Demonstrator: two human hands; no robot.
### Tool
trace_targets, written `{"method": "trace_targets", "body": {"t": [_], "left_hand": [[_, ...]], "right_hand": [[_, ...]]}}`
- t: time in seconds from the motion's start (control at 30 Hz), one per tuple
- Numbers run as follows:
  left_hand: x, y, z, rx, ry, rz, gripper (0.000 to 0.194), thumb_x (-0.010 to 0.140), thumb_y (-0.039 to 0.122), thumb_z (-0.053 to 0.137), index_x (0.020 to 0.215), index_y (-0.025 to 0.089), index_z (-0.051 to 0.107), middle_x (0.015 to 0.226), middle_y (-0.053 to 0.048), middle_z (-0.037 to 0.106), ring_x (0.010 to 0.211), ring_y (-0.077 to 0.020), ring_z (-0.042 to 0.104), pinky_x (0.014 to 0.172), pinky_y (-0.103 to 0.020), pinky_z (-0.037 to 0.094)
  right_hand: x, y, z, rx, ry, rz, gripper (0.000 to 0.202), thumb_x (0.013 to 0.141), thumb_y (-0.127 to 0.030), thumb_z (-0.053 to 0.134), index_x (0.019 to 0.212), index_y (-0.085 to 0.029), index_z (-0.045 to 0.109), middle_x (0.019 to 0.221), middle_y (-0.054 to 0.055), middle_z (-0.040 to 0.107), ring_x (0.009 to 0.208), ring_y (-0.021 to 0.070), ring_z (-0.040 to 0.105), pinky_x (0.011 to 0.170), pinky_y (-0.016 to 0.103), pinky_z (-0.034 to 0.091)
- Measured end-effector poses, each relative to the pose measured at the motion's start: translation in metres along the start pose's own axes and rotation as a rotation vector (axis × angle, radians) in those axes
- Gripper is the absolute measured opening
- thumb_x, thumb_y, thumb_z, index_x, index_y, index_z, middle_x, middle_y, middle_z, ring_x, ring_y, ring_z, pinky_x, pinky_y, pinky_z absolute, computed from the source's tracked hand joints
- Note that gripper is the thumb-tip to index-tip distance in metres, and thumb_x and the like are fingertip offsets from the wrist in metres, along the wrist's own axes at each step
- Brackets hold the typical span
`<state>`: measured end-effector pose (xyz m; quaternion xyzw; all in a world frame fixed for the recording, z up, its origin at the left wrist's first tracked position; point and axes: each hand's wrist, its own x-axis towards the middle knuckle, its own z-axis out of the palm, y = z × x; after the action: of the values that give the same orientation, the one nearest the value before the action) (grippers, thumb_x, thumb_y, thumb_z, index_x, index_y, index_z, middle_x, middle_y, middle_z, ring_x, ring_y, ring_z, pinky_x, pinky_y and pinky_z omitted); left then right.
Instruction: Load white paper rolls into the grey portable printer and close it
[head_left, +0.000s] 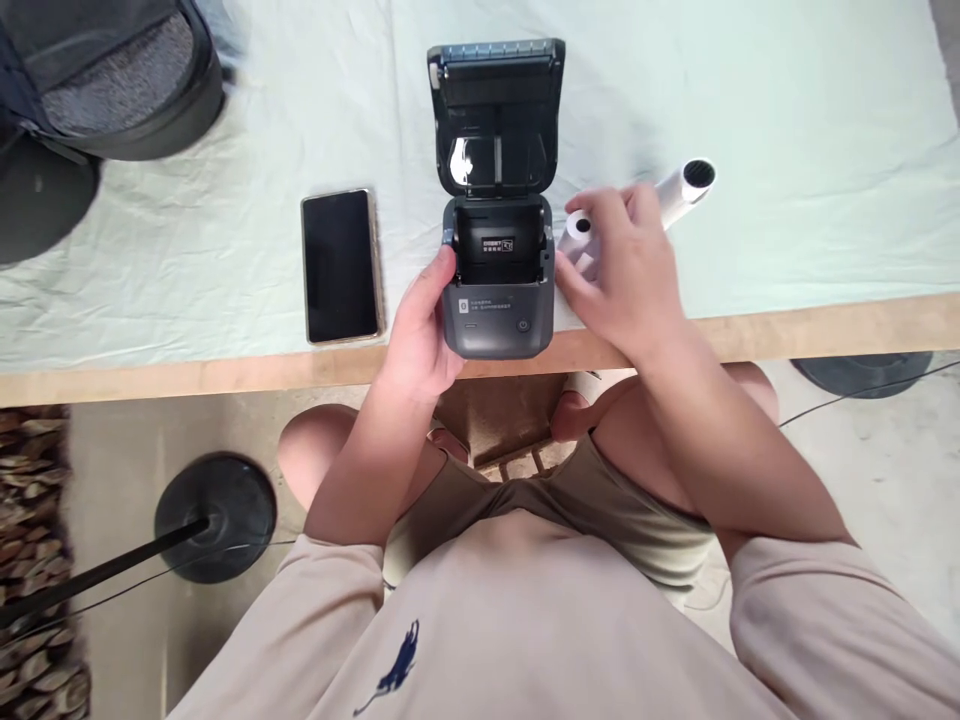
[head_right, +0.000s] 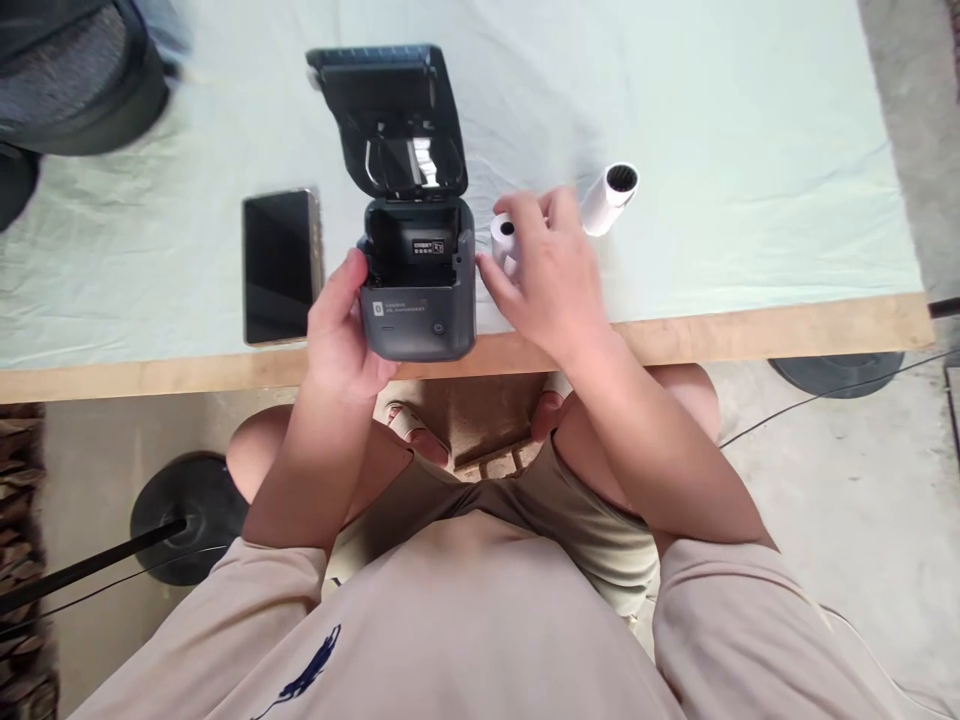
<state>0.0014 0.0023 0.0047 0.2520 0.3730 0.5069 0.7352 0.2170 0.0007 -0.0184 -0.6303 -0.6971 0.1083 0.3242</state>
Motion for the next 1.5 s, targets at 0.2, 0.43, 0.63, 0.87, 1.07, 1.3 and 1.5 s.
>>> {"method": "trace_targets", "body": {"t": [0.2,0.43,0.63,0.87,1.07,1.3,1.5], "left_hand": [[-0.001,-0.002,-0.001,-0.012,-0.015,0.001,0.031,0.107,0.047,0.066,0.109,0.020,0.080,0.111,-0.004,0.086,0.156,-0.0329,0.061,0.120,-0.039,0.060],[-0.001,0.000,0.002,-0.001,-0.061,-0.033,0.034,0.113,0.040,0.054,0.103,0.019,0.078,0.109,-0.004,0.084,0.145,-0.0305,0.070,0.108,-0.036,0.066],[-0.003,-0.007,0.001,0.025,-0.164,0.059,0.016,0.106,0.035,0.070,0.107,0.022,0.079,0.107,-0.001,0.083,0.144,-0.0298,0.071,0.113,-0.039,0.065],[-0.008,-0.006,0.005,0.032,-0.199,0.061,0.014,0.103,0.034,0.073,0.111,0.022,0.078,0.116,-0.002,0.082,0.144,-0.0290,0.070,0.113,-0.037,0.065],[-0.004,-0.006,0.001,0.039,-0.182,0.029,0.014,0.103,0.037,0.072,0.105,0.024,0.076,0.101,-0.003,0.081,0.132,-0.0281,0.076,0.097,-0.034,0.068],[-0.002,-0.003,-0.007,0.070,-0.168,0.005,0.026,0.085,0.035,0.091,0.100,0.023,0.075,0.090,0.002,0.075,0.081,-0.0155,0.074,0.073,-0.028,0.060],[-0.004,-0.002,-0.005,0.166,-0.157,0.016,0.037,0.074,0.029,0.095,0.105,0.024,0.075,0.091,0.002,0.078,0.082,-0.0205,0.077,0.078,-0.034,0.063]], "right_hand": [[0.009,0.023,0.006,0.135,0.057,-0.041,0.043,0.098,-0.050,0.076,0.136,-0.036,0.062,0.115,0.008,0.067,0.105,0.0300,0.068,0.097,0.052,0.062],[0.014,0.030,-0.003,0.796,0.172,0.060,0.034,0.097,-0.044,0.076,0.123,-0.036,0.055,0.116,0.003,0.075,0.089,0.0220,0.076,0.062,0.034,0.056],[-0.003,-0.053,-0.033,0.501,0.224,-0.279,0.029,0.098,-0.028,0.069,0.127,-0.034,0.068,0.127,0.002,0.077,0.114,0.0264,0.076,0.093,0.046,0.064],[-0.002,-0.061,-0.031,-0.059,0.013,-0.341,0.045,0.078,-0.005,0.065,0.119,-0.026,0.063,0.107,0.004,0.082,0.091,0.0307,0.079,0.085,0.048,0.062],[-0.004,-0.059,-0.030,-0.071,0.130,-0.481,0.011,0.105,-0.020,0.062,0.098,-0.025,0.070,0.106,0.002,0.083,0.093,0.0253,0.080,0.079,0.043,0.054],[-0.017,-0.060,-0.018,0.071,0.135,-0.580,0.008,0.107,-0.029,0.067,0.102,-0.030,0.073,0.097,-0.004,0.083,0.086,0.0175,0.078,0.087,0.041,0.049],[0.000,-0.056,-0.026,0.416,0.351,-0.322,0.011,0.095,-0.031,0.074,0.102,-0.034,0.067,0.102,0.001,0.072,0.099,0.0245,0.071,0.079,0.042,0.054]]}}
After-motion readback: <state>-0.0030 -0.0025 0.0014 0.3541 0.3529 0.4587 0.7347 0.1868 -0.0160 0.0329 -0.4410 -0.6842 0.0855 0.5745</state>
